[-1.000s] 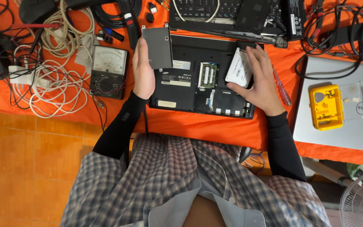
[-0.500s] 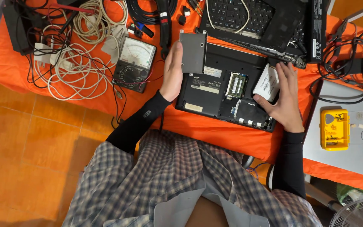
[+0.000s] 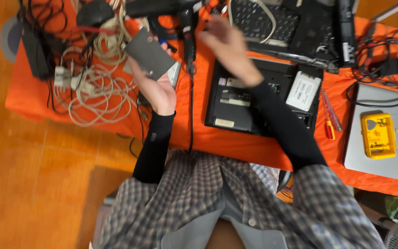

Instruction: Replacing or repairing internal components of a laptop, including drying parts with a hairdryer and testing with a multimeter.

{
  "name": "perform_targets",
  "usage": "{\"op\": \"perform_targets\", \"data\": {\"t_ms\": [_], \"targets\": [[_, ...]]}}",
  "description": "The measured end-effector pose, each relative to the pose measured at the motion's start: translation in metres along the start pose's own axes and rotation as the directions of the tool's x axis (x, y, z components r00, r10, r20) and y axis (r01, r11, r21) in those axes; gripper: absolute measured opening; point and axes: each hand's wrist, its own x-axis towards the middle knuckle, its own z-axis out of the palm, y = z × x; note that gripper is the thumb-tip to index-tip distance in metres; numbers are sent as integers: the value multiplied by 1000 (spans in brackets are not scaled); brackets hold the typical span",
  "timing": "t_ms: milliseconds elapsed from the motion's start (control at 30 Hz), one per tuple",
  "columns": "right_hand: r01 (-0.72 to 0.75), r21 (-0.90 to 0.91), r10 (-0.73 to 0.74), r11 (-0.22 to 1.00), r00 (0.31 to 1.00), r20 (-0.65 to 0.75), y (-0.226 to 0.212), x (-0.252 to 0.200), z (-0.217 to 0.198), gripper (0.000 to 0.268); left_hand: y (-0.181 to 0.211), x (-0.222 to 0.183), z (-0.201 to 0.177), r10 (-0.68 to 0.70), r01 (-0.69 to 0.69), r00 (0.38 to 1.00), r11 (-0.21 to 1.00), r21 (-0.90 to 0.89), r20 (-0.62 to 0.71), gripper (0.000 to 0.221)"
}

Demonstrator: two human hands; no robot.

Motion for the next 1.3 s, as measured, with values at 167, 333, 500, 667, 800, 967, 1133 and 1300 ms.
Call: {"op": "perform_targets", "data": {"t_ms": [167, 333, 500, 667, 800, 967, 1133, 1300], "targets": [[-171, -118, 160, 978, 982, -101, 33, 69, 72, 68, 6, 0, 8, -20, 16, 998, 998, -67, -59, 54], [-329, -268, 268, 906, 933, -240, 40, 79, 98, 50, -1, -5, -7, -63, 55, 995, 993, -102, -73, 53], [-288, 373, 401, 882, 874, -273, -17, 62, 84, 37, 1, -3, -14, -9, -5, 990, 995, -96, -138, 54], [-234, 654, 432, 720, 888, -158, -78, 12, 21, 23, 7, -3, -1, -140, 130, 990, 962, -239, -29, 57], [-261, 765, 422, 589, 907, -15, -95, -49, -29, 14, 16, -17, 23, -229, 263, 961, 930, -258, 155, 54], [-204, 759, 503, 618, 845, -183, -125, -129, -60, 9, -6, -32, 25, -322, 348, 905, 936, -49, 277, 58], [-109, 769, 487, 630, 827, -283, -112, -198, -87, 12, -26, -34, 67, -415, 361, 792, 910, 205, 449, 63], [-175, 588, 510, 789, 719, -471, -118, -231, -89, 26, -64, -14, 88, -439, 358, 631, 896, 261, 640, 64]]}}
